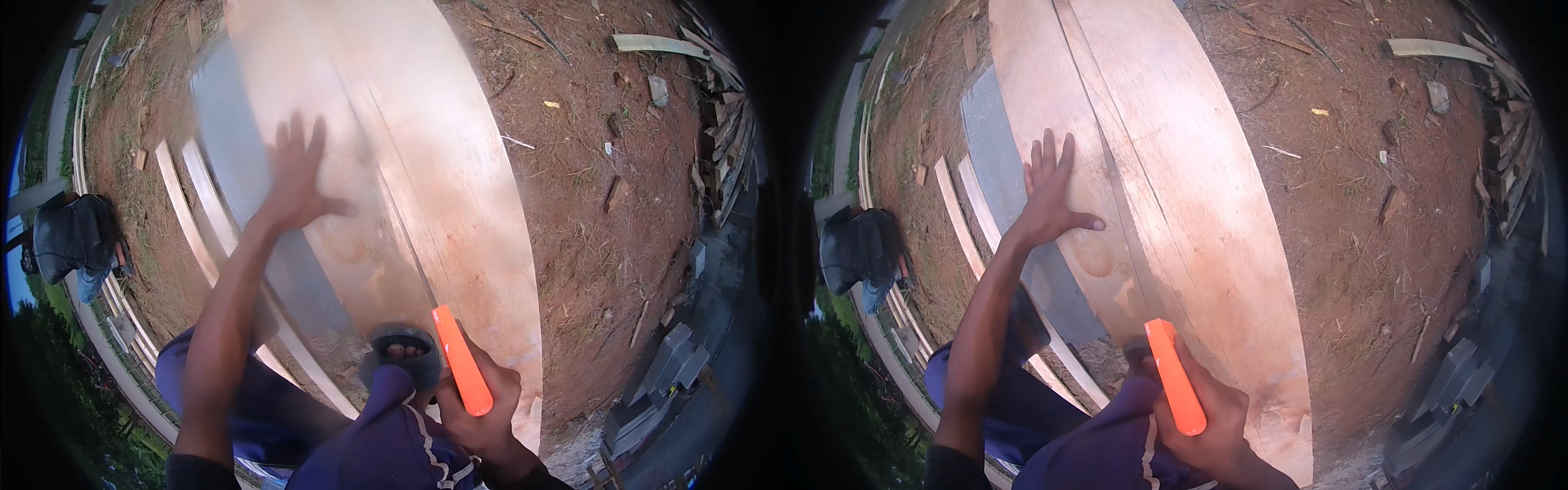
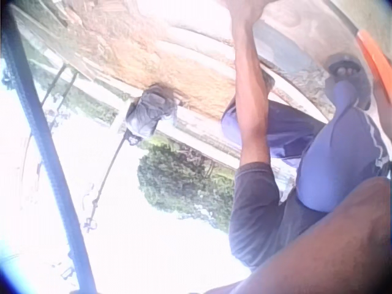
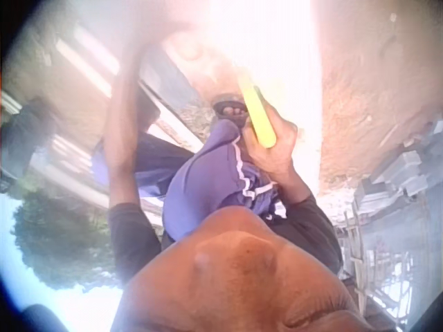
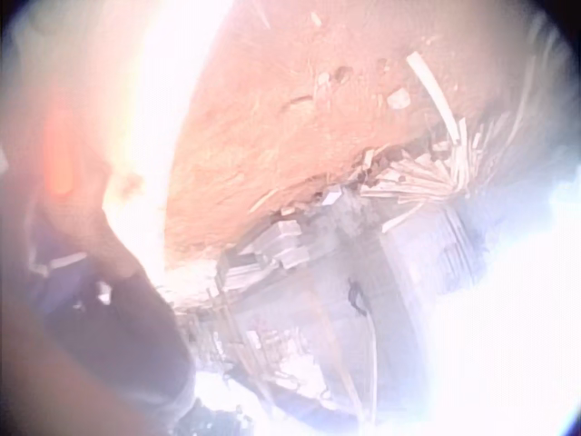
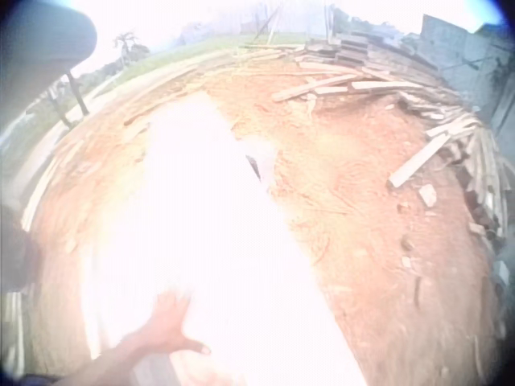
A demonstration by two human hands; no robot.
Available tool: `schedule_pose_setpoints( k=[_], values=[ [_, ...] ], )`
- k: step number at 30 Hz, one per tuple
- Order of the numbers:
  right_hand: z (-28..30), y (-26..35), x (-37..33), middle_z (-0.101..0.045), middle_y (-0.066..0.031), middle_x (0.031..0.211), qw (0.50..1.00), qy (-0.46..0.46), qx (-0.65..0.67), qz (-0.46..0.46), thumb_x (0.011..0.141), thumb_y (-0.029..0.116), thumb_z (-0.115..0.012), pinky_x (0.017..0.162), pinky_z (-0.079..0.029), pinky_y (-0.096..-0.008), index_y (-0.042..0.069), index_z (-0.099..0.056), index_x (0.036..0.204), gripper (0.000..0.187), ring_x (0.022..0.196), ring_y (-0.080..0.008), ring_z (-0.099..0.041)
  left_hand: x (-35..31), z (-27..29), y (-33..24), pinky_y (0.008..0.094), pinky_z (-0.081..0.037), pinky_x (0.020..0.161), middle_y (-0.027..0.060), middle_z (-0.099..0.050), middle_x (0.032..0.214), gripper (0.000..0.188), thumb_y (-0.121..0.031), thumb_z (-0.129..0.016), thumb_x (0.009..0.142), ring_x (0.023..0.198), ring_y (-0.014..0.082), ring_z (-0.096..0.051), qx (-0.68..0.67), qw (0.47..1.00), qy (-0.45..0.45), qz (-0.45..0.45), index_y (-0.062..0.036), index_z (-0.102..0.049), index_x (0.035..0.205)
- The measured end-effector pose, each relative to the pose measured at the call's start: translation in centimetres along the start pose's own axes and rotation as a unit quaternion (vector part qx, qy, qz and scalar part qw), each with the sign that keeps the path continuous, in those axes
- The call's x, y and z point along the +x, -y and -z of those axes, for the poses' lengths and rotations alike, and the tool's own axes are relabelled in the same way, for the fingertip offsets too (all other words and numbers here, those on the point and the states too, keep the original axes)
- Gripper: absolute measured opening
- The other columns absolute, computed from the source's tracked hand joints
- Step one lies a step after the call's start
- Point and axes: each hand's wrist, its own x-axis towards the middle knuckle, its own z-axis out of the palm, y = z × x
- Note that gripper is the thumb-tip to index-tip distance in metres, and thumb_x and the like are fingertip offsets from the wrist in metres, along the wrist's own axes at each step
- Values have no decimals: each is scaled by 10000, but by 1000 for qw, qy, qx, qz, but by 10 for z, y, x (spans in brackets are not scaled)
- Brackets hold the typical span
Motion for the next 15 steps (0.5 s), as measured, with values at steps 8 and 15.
schedule_pose_setpoints(
  k=[8, 15],
  values=[
    [-58, -8, 135, -690, -253, 824, 999, -29, 5, 25, 834, 121, -699, 644, -538, -445, -43, -572, 1353, 558, 732, -413, -692, 0, 2, 2, 641, -40, 1212, 329, 55, 1651, 1486, -622, -907, 547, 1526, 518, 71, 23, 1000, 2, -3, -60, -58, 1629],
    [5, -18, -26, -748, -210, 970, 1000, -12, -12, 3, 763, -59, -652, 773, -602, -326, -127, -541, 1364, 615, 857, -261, -770, -1, -2, 0, 620, 20, 1219, 277, 95, 1670, 1526, -549, -949, 503, 1537, 475, 118, 10, 1000, 5, 6, -112, -25, 1637]
  ],
)
